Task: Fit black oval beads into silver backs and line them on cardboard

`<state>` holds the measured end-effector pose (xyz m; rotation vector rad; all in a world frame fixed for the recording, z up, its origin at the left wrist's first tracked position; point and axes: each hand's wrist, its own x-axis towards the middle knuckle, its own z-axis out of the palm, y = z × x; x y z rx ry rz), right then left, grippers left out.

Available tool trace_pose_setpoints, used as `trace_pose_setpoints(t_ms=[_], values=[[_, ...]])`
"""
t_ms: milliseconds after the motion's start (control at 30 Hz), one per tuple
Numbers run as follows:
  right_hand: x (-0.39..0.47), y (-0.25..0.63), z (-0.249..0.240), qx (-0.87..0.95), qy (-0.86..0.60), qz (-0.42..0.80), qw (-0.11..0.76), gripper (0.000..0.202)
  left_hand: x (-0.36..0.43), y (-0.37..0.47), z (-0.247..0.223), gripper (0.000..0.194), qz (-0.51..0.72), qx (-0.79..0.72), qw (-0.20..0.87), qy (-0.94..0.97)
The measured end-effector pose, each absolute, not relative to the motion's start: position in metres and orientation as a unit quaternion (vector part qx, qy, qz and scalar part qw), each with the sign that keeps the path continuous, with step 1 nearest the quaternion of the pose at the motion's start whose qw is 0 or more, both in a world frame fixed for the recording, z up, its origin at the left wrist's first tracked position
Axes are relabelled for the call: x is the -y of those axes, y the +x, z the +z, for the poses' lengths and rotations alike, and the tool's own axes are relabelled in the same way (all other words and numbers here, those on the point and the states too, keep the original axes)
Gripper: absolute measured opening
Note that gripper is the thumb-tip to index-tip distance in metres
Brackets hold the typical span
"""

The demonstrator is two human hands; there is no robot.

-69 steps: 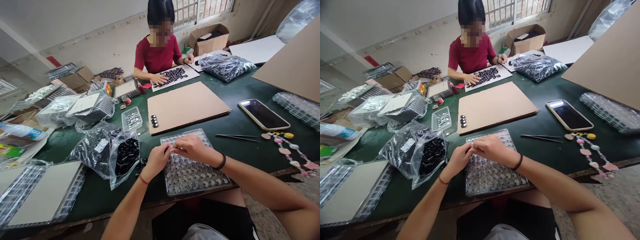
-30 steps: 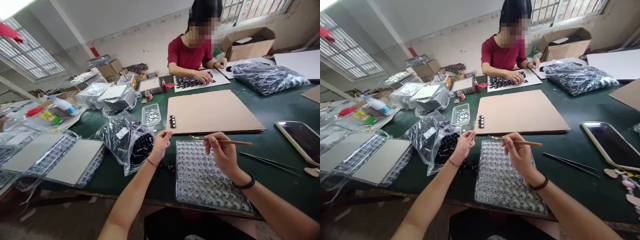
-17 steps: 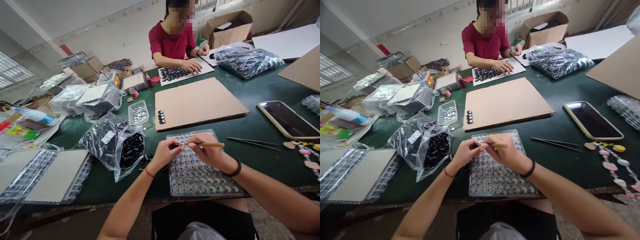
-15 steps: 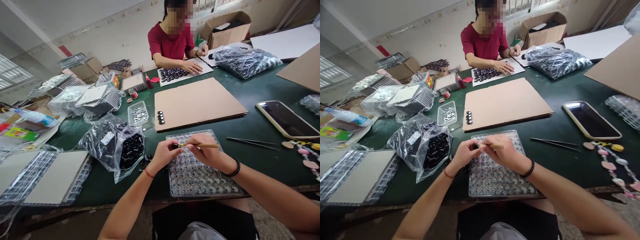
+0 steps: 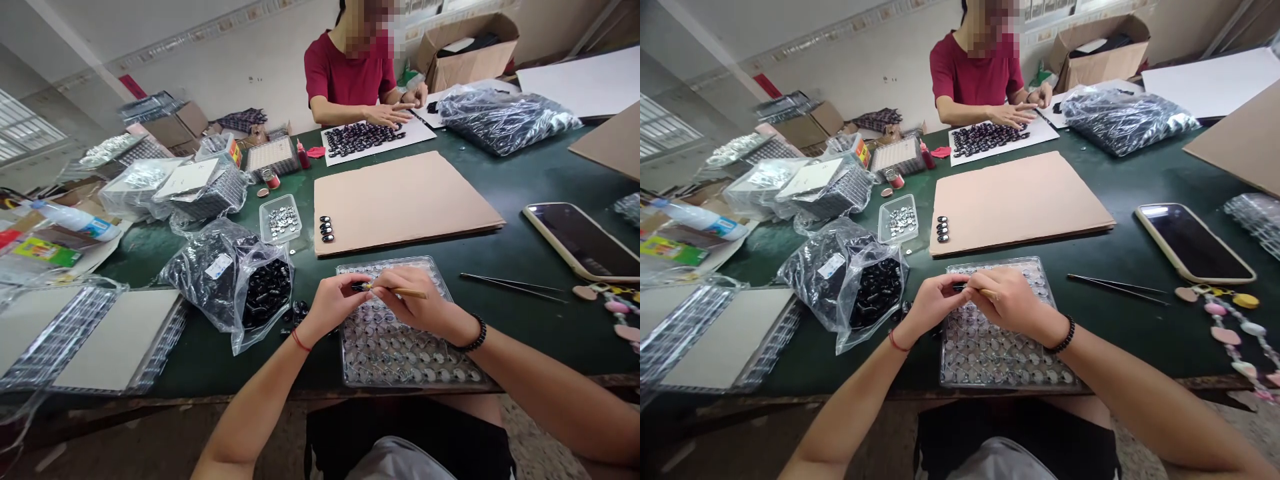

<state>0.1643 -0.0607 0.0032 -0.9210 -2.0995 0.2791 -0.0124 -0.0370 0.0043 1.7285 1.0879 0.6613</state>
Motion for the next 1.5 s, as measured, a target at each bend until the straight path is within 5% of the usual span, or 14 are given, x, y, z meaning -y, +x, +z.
trace_pose_setpoints(t_ms=[567,833,1133,1500], values=[[0.063,0.16,0.005,0.839,-0.354,0.118,0.396,0.016,0.036,-0.013,0.003,0.022,0.33,-0.436,0.435,0.715],[0.049,0.164,0.003,0.564,-0.43,0.522,0.474,0.039,0.035,-0.013,-0.005,0.027,0.325,-0.442,0.509,0.663],[0.051,0.158,0.009,0.654,-0.456,0.483,0.361,0.022,0.044,-0.011,-0.002,0.035,0.33,-0.413,0.502,0.684],[0.051,0.159,0.0,0.641,-0.513,0.429,0.378,0.028,0.049,-0.01,0.004,0.025,0.341,-0.423,0.274,0.794]])
